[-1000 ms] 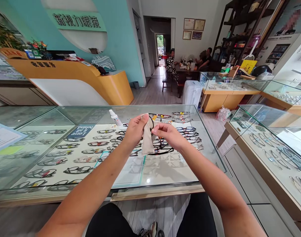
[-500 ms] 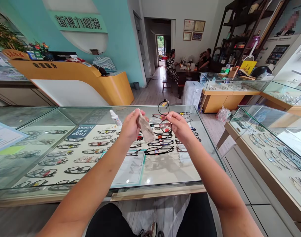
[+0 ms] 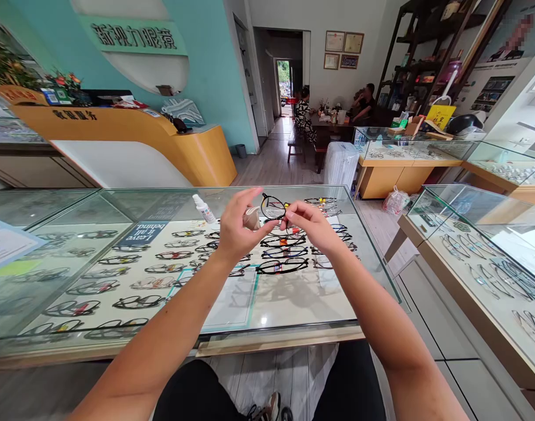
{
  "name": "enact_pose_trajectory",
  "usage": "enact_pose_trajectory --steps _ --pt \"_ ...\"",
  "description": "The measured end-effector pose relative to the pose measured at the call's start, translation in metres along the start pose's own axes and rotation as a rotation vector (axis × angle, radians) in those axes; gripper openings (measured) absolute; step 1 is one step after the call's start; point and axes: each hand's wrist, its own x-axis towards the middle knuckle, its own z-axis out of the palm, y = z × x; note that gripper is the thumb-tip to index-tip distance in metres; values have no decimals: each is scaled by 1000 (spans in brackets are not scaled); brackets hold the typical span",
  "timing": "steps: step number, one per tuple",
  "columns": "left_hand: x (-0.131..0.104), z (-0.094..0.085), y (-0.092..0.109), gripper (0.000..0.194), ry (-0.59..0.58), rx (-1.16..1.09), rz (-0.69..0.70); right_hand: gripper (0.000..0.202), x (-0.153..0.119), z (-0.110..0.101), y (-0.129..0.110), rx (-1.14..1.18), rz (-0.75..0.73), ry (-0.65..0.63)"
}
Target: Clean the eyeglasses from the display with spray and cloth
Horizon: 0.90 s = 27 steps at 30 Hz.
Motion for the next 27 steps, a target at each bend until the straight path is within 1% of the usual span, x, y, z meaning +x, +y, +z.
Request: enact_pose_trajectory --steps 2,6,9,10,11,13,15,17,19,21,24,27 --pt "0 1 -1 69 -20 0 0 42 0 1 -1 1 -3 -6" --pt "-1 1 -2 68 -17 8 -5 41 1 1 -2 -3 -22 -23" --pt "-3 1 -3 66 -2 14 26 39 1 0 1 -36 -28 -38" --pt "-3 1 -3 65 4 15 40 39 1 0 2 -65 -41 -20" --pt "-4 1 -3 64 11 18 48 37 1 0 3 -110 -76 24" --pt "-4 1 -4 64 48 31 41 31 -1 1 6 -250 -225 185" --pt "-4 1 -5 64 133 46 24 23 -4 3 9 -421 -432 370" --pt "-4 0 -6 65 236 53 3 27 -7 5 11 -566 -594 491" --pt "-3 0 -6 67 323 61 -24 38 -10 7 12 -674 -665 551" --pt "-1 -1 -5 70 397 88 -22 49 -10 10 14 -760 -711 576" --pt "7 -5 1 70 499 165 68 59 -8 16 11 -856 -824 596" --pt "25 -16 15 67 550 190 149 60 -1 22 -6 -906 -915 633"
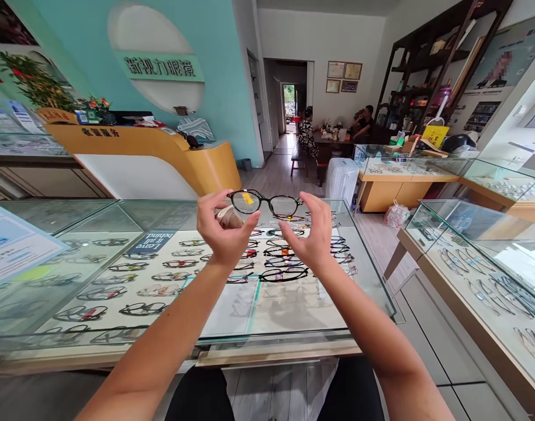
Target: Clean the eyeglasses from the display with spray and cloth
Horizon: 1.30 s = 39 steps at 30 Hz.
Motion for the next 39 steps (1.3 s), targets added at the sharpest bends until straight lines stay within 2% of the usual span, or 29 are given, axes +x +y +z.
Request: enact_pose_trajectory --steps 3,7,11,16,21,34,39 --pt "33 0 14 67 30 -88 11 56 33 -4 -10 -19 -49 39" --pt "74 3 40 72 55 -73 -66 59 82 -19 -28 -52 -25 35" --pt "94 -2 64 63 105 -75 -76 51 107 -33 -51 -39 32 40" --pt "100 -11 70 53 111 -91 -19 43 111 -41 -66 -42 46 -15" --pt "103 -11 63 52 85 -96 -18 39 111 -38 -59 -66 97 -71" --pt "104 -32 66 46 -133 -72 -126 41 108 -50 -60 -34 192 -22" --pt "103 -29 66 43 -225 -70 -201 42 110 -52 -58 -75 181 -14"
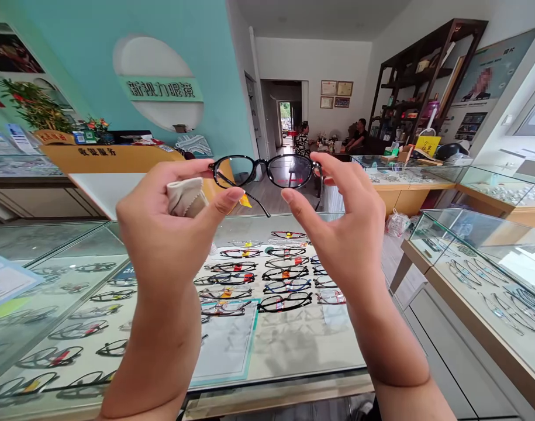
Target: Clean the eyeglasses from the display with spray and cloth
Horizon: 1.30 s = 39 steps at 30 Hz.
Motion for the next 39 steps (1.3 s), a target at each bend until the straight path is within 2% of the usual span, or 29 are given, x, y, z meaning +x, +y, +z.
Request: enact_pose_trajectory --steps 4,9,20,24,39 --pt "-1 5 1 42 20 21 5 44 1 -1 1 -54 -30 28" --pt "0 5 0 41 37 38 19 41 -1 1 3 -118 -56 2" --pt "2 7 -6 48 -23 -33 -77 41 -3 1 -6 -109 -70 27" --pt "3 7 -8 50 -44 -34 -101 35 -4 0 -8 -122 -86 31" --pt "2 10 -8 49 -59 -59 -83 39 -2 -2 -9 -97 -72 48"
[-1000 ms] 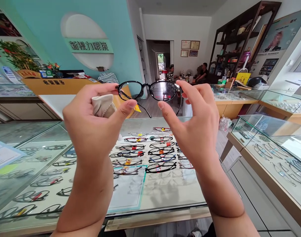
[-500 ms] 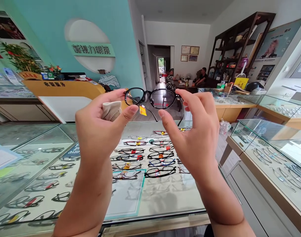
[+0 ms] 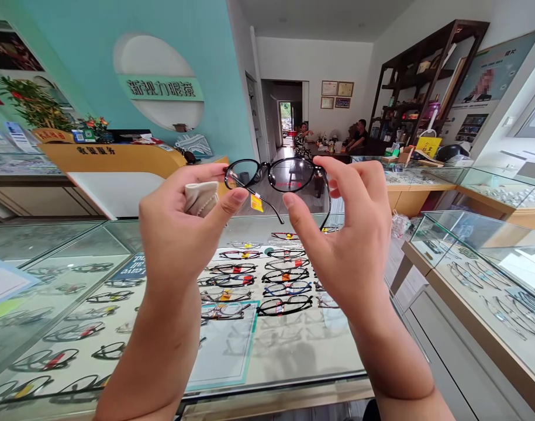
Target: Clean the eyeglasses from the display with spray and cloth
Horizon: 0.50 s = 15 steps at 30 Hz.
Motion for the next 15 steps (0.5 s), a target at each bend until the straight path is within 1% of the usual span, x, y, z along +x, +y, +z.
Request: enact_pose_trajectory --steps 3,9,12,15 --pt "0 1 1 46 27 10 23 36 0 1 2 4 7 -11" --pt "-1 1 3 46 151 61 139 38 0 5 10 -35 25 -108" --pt "-2 1 4 45 175 88 162 38 0 6 12 -30 35 -132" --pt "-3 1 4 45 175 90 168 38 0 7 14 -17 43 -147"
